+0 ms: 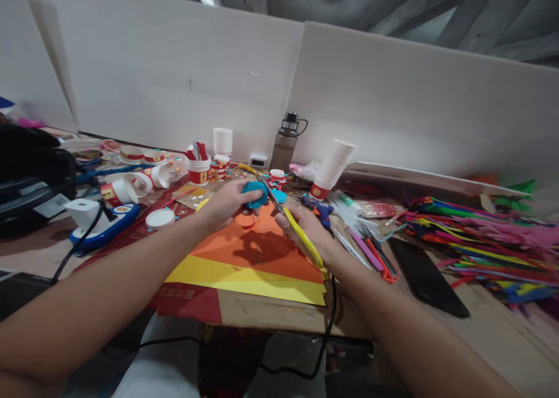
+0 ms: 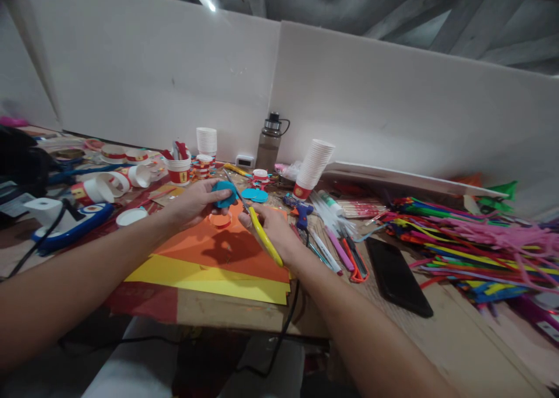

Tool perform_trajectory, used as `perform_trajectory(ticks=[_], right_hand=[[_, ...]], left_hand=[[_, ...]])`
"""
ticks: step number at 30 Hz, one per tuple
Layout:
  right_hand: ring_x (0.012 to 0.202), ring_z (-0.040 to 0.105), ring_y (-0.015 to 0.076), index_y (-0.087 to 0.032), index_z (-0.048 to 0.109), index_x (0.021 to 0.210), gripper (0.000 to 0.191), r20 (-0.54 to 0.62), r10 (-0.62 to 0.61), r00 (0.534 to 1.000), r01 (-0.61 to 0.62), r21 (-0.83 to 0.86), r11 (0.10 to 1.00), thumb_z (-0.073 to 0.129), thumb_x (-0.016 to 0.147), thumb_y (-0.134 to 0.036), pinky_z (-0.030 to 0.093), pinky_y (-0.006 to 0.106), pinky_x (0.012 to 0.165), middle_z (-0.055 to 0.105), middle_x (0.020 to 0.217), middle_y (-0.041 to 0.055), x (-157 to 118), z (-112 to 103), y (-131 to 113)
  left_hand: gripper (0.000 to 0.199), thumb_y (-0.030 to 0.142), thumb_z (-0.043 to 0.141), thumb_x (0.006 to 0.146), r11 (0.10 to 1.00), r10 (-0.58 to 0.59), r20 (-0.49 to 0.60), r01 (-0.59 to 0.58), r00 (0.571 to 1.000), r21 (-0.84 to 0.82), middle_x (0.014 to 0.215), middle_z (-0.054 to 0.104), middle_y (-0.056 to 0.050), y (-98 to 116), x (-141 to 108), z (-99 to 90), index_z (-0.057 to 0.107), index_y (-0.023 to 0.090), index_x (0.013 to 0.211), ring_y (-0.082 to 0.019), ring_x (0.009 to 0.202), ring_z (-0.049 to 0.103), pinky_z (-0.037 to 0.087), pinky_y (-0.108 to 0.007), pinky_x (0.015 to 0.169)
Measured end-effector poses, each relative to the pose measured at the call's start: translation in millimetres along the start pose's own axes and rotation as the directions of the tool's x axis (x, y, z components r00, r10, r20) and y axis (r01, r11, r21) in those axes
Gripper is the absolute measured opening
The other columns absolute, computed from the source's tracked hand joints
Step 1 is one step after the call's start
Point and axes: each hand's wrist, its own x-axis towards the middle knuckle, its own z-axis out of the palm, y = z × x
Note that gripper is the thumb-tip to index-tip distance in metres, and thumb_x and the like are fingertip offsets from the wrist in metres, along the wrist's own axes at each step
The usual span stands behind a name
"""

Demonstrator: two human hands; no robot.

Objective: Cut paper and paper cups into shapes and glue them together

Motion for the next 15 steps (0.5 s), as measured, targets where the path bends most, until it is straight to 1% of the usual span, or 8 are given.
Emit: perform_trajectory(ticks=[3,7,12,15], right_hand=[[0.055,0.036,0.0102,-0.021,0.045,0.077,0.041,-0.017,-0.003,1.000,0.003,-0.006,1.000,0.051,0.086,-0.061,0.027,0.024,0.051,0.039,0.062,-0.0044,1.0,1.0,2.1],[0.057,0.036,0.0106,-0.020,0.046,0.077,0.042,-0.021,-0.006,1.000,0.005,-0.033,0.999,0.050,0.087,-0.061,0.027,0.024,0.052,0.041,0.064,-0.0036,0.1,1.3,-0.4],[0.065,0.037,0.0111,-0.019,0.048,0.080,0.043,-0.025,-0.070,0.997,0.069,-0.043,0.997,0.048,0.088,-0.061,0.030,0.024,0.056,0.042,0.072,-0.0020,-1.4,1.5,-2.9],[0.062,0.037,0.0106,-0.019,0.048,0.082,0.042,-0.021,-0.055,0.998,0.054,-0.041,0.998,0.048,0.089,-0.061,0.029,0.024,0.054,0.041,0.071,-0.0026,-1.2,1.7,-1.4]], left_hand=[[0.035,0.040,0.077,0.073,0.999,0.026,-0.025,-0.027,0.999,-0.029,0.070,0.065,-0.002,-0.6,-0.1,1.4,0.060,0.013,0.088,-0.010,0.048,0.060,0.035,-0.019,0.043],[0.035,0.040,0.078,0.073,0.998,0.055,-0.056,-0.056,0.997,-0.016,0.068,0.064,-0.001,-3.5,0.2,1.4,0.061,0.012,0.086,-0.009,0.047,0.058,0.034,-0.019,0.042],[0.037,0.043,0.079,0.071,0.999,0.050,-0.042,-0.049,0.998,0.023,0.073,0.067,-0.003,-4.2,-0.9,1.7,0.061,0.013,0.084,-0.009,0.049,0.059,0.034,-0.018,0.042],[0.037,0.043,0.079,0.071,0.998,0.051,-0.040,-0.050,0.998,0.026,0.073,0.067,-0.002,-3.9,-1.2,1.9,0.062,0.013,0.083,-0.009,0.049,0.059,0.034,-0.018,0.042]])
